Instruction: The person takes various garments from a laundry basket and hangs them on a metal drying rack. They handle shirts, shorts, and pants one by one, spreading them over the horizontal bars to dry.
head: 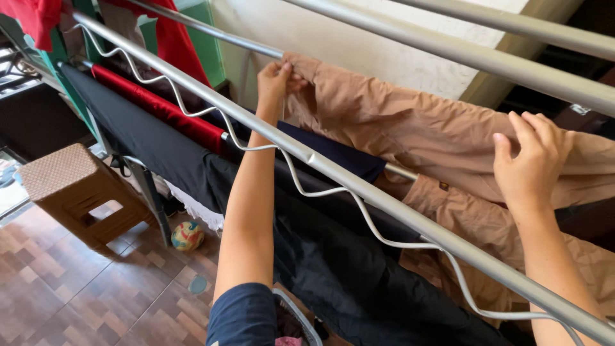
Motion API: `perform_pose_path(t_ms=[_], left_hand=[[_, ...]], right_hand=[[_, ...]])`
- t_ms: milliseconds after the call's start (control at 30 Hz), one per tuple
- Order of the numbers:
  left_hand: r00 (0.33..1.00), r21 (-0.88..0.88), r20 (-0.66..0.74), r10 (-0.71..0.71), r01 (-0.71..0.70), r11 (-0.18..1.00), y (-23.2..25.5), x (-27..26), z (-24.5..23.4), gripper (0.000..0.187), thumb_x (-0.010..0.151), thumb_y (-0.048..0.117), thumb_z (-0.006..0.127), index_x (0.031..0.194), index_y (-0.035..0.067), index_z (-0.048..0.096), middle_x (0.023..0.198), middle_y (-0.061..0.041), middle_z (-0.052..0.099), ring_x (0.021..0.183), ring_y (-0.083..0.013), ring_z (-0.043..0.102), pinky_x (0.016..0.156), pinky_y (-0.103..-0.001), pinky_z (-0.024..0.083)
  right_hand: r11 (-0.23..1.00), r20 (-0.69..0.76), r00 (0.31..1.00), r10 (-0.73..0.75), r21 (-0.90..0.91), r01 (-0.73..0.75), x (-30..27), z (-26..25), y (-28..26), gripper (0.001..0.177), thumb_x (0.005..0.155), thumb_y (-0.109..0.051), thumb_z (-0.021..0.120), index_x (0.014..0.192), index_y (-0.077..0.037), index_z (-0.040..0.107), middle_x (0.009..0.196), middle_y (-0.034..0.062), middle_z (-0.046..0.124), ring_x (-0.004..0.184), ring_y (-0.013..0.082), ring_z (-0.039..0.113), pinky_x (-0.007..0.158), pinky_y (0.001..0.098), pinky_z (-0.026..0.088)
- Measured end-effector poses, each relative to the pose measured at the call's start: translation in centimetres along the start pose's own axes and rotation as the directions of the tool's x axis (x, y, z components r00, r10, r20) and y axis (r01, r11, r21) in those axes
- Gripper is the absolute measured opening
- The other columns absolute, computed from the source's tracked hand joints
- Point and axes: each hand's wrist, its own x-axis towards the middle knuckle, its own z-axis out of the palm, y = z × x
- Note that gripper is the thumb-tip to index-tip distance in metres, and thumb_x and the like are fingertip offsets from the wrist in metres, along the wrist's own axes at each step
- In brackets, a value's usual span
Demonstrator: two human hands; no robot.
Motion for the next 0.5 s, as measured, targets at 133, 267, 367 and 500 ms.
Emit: perform_pose_path(t_ms=[133, 267, 367, 500], left_hand=[[0.976, 0.081, -0.148, 0.157, -0.147, 0.986, -1.2, 5.6, -5.4, 0.017, 0.105, 0.013, 0.056, 0.107, -0.002, 0.064, 0.082, -0.010, 0.071, 0.070, -0.0180, 0.074, 0.064, -0.030, 0.065], [0.886, 0.268, -0.318, 0.337, -0.257, 0.929, 1.1, 9.4, -11.2, 0.016, 0.104, 0.012, 0.053, 0.104, -0.001, 0.063, 0.082, -0.008, 0.071, 0.069, -0.0174, 0.073, 0.060, -0.030, 0.064], [0.863, 0.228, -0.409, 0.296, -0.217, 0.949, 2.6, 9.5, -12.7, 0.017, 0.106, 0.012, 0.051, 0.115, -0.002, 0.053, 0.096, -0.015, 0.073, 0.082, -0.0216, 0.078, 0.070, -0.032, 0.067], [0.918, 0.092, -0.369, 0.145, -0.119, 0.989, 1.8, 6.0, -12.0, 0.045, 0.105, 0.017, 0.051, 0.141, 0.006, 0.026, 0.126, -0.018, 0.063, 0.105, -0.0231, 0.074, 0.085, -0.035, 0.066]], right_hand=[[0.999, 0.026, 0.999, 0.038, -0.023, -0.038, -0.1, 2.4, 0.7, 0.027, 0.101, -0.012, 0.068, 0.128, -0.008, 0.070, 0.131, 0.0060, 0.064, 0.132, 0.0259, 0.055, 0.130, 0.0643, 0.015], [0.993, 0.048, 0.992, 0.112, -0.046, -0.110, 0.9, 2.7, 0.8, 0.018, 0.108, -0.017, 0.070, 0.124, -0.009, 0.070, 0.126, 0.0055, 0.068, 0.124, 0.0265, 0.057, 0.127, 0.0690, 0.014], [0.996, 0.043, 0.997, 0.071, -0.048, -0.069, 1.9, 2.4, -0.1, 0.016, 0.111, -0.017, 0.072, 0.125, -0.009, 0.071, 0.126, 0.0069, 0.069, 0.123, 0.0259, 0.059, 0.129, 0.0643, 0.018], [0.990, 0.031, 0.997, -0.072, -0.116, 0.075, 1.7, 1.1, -1.6, 0.033, 0.105, -0.011, 0.075, 0.136, 0.000, 0.070, 0.135, 0.0111, 0.067, 0.134, 0.0286, 0.063, 0.125, 0.0465, 0.034]])
